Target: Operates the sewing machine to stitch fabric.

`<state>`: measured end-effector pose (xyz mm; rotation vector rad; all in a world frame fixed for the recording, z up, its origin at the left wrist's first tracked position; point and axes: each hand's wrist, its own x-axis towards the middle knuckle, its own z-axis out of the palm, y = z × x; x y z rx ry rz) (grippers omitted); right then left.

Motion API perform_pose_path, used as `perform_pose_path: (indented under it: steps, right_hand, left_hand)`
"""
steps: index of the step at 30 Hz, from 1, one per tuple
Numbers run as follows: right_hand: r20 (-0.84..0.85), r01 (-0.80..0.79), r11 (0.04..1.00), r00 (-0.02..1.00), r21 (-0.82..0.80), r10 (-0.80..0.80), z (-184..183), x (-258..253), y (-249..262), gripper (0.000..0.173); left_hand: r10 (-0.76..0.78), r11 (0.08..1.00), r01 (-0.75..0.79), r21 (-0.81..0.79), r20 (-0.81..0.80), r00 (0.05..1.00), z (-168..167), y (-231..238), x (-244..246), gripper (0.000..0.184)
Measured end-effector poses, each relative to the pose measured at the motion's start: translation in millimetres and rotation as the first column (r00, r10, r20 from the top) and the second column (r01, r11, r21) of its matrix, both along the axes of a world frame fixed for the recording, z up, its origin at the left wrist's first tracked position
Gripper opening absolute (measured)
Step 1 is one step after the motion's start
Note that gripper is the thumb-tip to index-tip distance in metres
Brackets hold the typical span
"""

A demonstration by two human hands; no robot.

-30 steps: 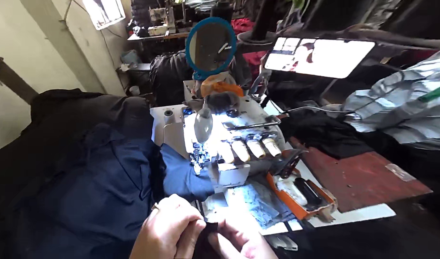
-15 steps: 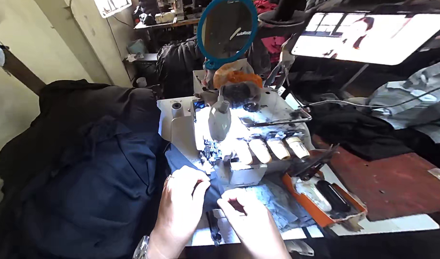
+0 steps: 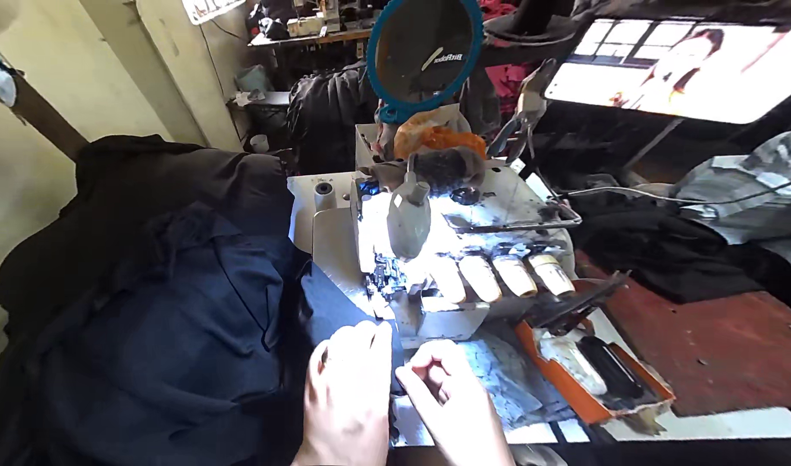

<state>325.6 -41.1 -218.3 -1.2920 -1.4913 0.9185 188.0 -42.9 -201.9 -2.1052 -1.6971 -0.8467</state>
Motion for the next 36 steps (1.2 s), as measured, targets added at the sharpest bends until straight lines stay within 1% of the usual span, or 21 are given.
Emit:
perform_pose_path:
  steps: [1,3,6,8,10,13,15,17,18,19,20,21,23,24,26,28,30,31,33,34,36]
  right_hand:
    - [-0.009,-0.012,1.0,1.0,0.022,0.012,1.7,-1.0,-0.3,0.017]
    - [0.004,-0.041,0.995,0.999,0.088,0.041,5.2,-2.9,2.3,0.016]
    - [0.128,-0.06,0.957,0.991,0.284,0.024,-2.6,-4.2,14.9,0.02]
    - [0.208,-0.045,0.93,0.977,0.366,-0.034,-7.0,-4.8,20.3,0.021]
    - [0.253,-0.044,0.931,0.966,0.362,-0.053,-4.3,-4.2,19.3,0.021]
    - [0.27,-0.06,0.951,0.962,0.302,-0.026,3.9,-3.8,14.0,0.022]
    - [0.27,-0.068,0.952,0.963,0.298,-0.016,5.3,-4.2,12.8,0.021]
    - [0.277,-0.07,0.949,0.961,0.306,-0.019,5.5,-5.2,12.1,0.019]
    - [0.285,-0.07,0.95,0.958,0.303,-0.021,6.9,-6.0,11.9,0.017]
    - [0.288,-0.071,0.952,0.957,0.297,-0.019,8.8,-6.7,11.4,0.017]
    - [0.283,-0.072,0.956,0.959,0.285,-0.012,11.0,-7.4,10.4,0.017]
    - [0.275,-0.074,0.959,0.961,0.273,-0.004,13.0,-7.9,9.1,0.017]
    - [0.262,-0.078,0.964,0.965,0.255,0.009,15.8,-7.7,7.2,0.017]
    - [0.267,-0.08,0.966,0.964,0.244,0.013,17.1,-7.0,6.7,0.017]
    - [0.275,-0.083,0.969,0.961,0.235,0.016,18.5,-4.7,6.3,0.017]
    - [0.279,-0.084,0.967,0.96,0.242,0.014,20.0,-1.9,7.1,0.016]
    - [0.271,-0.08,0.963,0.963,0.257,0.008,23.4,-2.2,9.5,0.015]
    - [0.263,-0.076,0.959,0.965,0.272,0.002,24.5,-3.8,11.1,0.015]
    - [0.227,-0.073,0.943,0.974,0.324,-0.003,24.9,-10.7,14.2,0.015]
    - [0.198,-0.087,0.935,0.98,0.344,0.018,24.9,-14.7,15.2,0.018]
    - [0.144,-0.166,0.921,0.982,0.353,0.122,24.6,-18.9,15.0,0.027]
  left_hand:
    - [0.021,1.0,-0.02,-0.024,0.003,1.0,-1.8,-4.1,1.4,0.032]
    - [-0.004,0.999,0.006,-0.041,0.064,0.998,-8.3,-3.8,-2.2,0.031]
    - [-0.088,0.996,0.088,0.007,0.162,0.983,-16.3,4.5,-13.0,0.032]
    - [-0.103,0.994,0.106,-0.015,0.157,0.982,-14.7,7.4,-17.6,0.032]
    - [-0.12,0.991,0.128,-0.044,0.156,0.981,-12.2,8.6,-20.5,0.03]
    - [-0.147,0.978,0.171,-0.123,0.182,0.972,-6.6,12.0,-25.5,0.028]
    - [-0.141,0.953,0.191,-0.235,0.215,0.966,3.0,22.7,-29.5,0.028]
    - [-0.092,0.884,0.213,-0.416,0.293,0.952,20.0,41.1,-35.0,0.03]
    - [-0.061,0.849,0.218,-0.482,0.321,0.945,28.4,52.3,-38.4,0.03]
    - [-0.03,0.846,0.198,-0.495,0.326,0.945,33.2,63.9,-40.8,0.026]
    - [0.002,0.876,0.157,-0.456,0.33,0.944,33.5,75.5,-41.5,0.02]
    - [0.035,0.908,0.108,-0.404,0.331,0.943,31.5,86.4,-41.7,0.017]
    - [0.092,0.926,0.04,-0.376,0.326,0.941,28.9,102.3,-41.8,0.024]
    - [0.1,0.931,0.034,-0.364,0.342,0.934,26.4,106.8,-42.2,0.024]
    - [0.066,0.962,0.062,-0.264,0.451,0.89,16.2,107.2,-45.5,0.021]
    - [0.04,0.991,0.041,-0.13,0.568,0.822,4.8,96.6,-50.1,0.019]
    - [0.011,1.0,-0.02,0.007,0.623,0.782,0.3,75.9,-52.9,0.016]
    - [-0.03,0.995,-0.033,0.089,0.621,0.783,-2.1,63.3,-52.4,0.013]
    - [-0.137,0.975,0.006,0.223,0.577,0.805,-4.4,35.8,-45.6,0.007]
    - [-0.172,0.967,0.037,0.253,0.537,0.826,-5.1,23.1,-40.8,0.005]
    - [-0.211,0.961,0.092,0.259,0.478,0.852,-5.7,2.2,-29.7,0.009]
